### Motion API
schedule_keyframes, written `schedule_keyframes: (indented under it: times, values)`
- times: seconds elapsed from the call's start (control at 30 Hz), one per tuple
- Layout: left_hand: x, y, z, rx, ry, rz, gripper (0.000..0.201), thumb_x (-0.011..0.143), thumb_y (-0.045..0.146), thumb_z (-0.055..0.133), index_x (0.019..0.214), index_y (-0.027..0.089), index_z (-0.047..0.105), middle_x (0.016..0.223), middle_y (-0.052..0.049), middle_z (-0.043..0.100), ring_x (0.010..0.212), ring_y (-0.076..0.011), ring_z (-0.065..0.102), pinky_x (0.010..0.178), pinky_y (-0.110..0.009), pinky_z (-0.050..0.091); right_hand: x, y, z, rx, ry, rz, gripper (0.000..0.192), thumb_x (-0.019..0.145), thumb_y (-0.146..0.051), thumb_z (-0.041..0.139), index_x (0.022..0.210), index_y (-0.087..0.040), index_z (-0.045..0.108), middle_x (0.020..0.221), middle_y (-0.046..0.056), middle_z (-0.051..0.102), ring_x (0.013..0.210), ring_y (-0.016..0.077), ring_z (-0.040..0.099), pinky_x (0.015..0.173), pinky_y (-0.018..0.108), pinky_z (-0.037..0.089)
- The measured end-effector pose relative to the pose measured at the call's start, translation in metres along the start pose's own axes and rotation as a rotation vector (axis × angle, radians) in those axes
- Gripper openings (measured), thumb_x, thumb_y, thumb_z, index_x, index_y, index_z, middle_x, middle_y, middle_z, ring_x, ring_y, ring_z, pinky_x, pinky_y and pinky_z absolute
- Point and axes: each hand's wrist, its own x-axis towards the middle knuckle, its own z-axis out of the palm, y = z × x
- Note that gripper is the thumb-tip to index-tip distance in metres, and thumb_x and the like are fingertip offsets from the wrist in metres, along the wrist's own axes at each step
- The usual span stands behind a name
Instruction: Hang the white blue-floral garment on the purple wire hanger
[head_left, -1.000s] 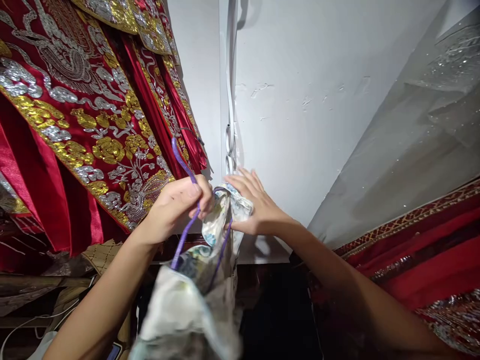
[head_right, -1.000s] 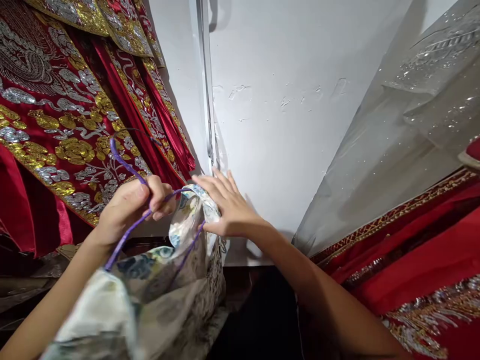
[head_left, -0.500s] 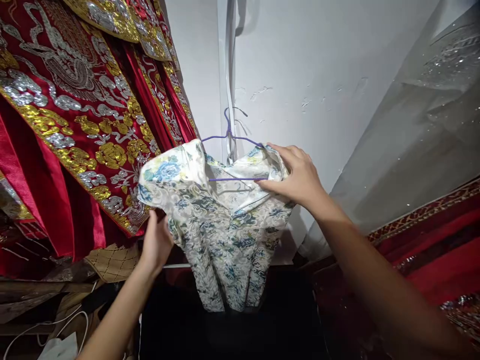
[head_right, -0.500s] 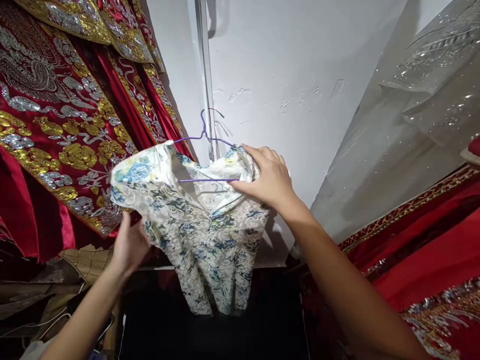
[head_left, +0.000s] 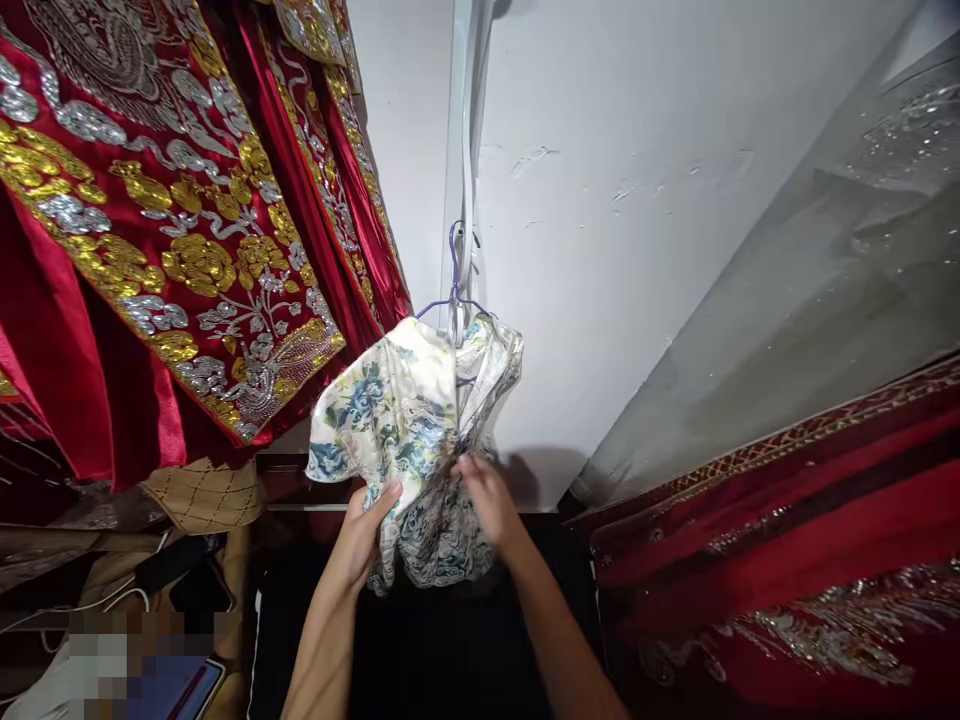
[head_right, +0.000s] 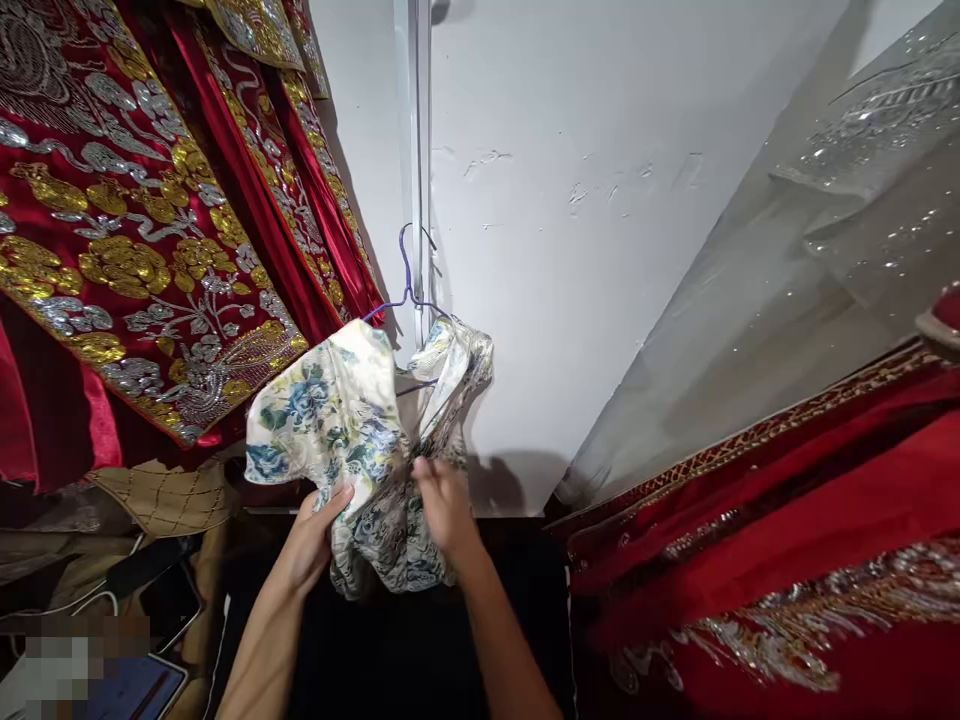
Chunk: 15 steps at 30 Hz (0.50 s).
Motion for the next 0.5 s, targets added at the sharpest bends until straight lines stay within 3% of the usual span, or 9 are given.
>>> schedule_keyframes:
  times: [0.07, 0.17, 0.3, 0.4, 0.5]
  values:
    - [-0.009, 0.000, 0.000, -0.026, 0.037, -0.040, 0.053, 0.068, 0.038, 0.089, 0.110, 0.013, 0.069, 0.109, -0.014, 0.076, 0.105, -0.0312, 0.072, 0.096, -0.040, 0.054, -0.006, 0.015, 0.020, 0.186, -0.070, 0.120, 0.048, 0.089, -0.067, 0.052, 0.080, -0.021, 0.063, 0.068, 0.002, 0.059, 0.066, 0.0201, 0.057, 0.062, 0.033, 0.045]
    - [-0.019, 0.003, -0.003, -0.012, -0.016, -0.044, 0.053, 0.071, 0.038, 0.087, 0.113, 0.012, 0.067, 0.112, -0.015, 0.076, 0.107, -0.0315, 0.072, 0.097, -0.041, 0.053, -0.010, 0.018, 0.031, 0.358, -0.101, 0.172, 0.049, 0.086, -0.070, 0.056, 0.077, -0.022, 0.057, 0.061, -0.001, 0.052, 0.058, 0.0156, 0.048, 0.056, 0.029, 0.039]
    - [-0.028, 0.006, -0.001, 0.008, -0.058, -0.041, 0.053, 0.072, 0.038, 0.086, 0.114, 0.012, 0.067, 0.111, -0.014, 0.076, 0.104, -0.0319, 0.073, 0.094, -0.041, 0.055, -0.019, 0.008, 0.025, 0.425, -0.152, 0.209, 0.044, 0.087, -0.066, 0.058, 0.085, -0.022, 0.054, 0.061, -0.002, 0.051, 0.055, 0.0142, 0.045, 0.053, 0.028, 0.035]
    - [-0.034, 0.008, 0.005, 0.012, -0.173, -0.045, 0.051, 0.073, 0.037, 0.085, 0.115, 0.013, 0.070, 0.115, -0.015, 0.076, 0.107, -0.0333, 0.072, 0.093, -0.040, 0.055, -0.027, -0.002, 0.020, 0.421, -0.114, 0.195, 0.041, 0.086, -0.062, 0.062, 0.098, -0.023, 0.057, 0.068, -0.001, 0.053, 0.057, 0.0151, 0.046, 0.053, 0.029, 0.037]
    - [-0.037, 0.009, 0.007, 0.011, -0.262, -0.031, 0.051, 0.075, 0.036, 0.084, 0.119, 0.014, 0.071, 0.120, -0.015, 0.074, 0.110, -0.0346, 0.070, 0.095, -0.040, 0.055, -0.033, -0.011, 0.014, 0.377, -0.084, 0.157, 0.033, 0.090, -0.057, 0.059, 0.086, -0.024, 0.056, 0.067, 0.000, 0.050, 0.057, 0.0164, 0.045, 0.054, 0.030, 0.038]
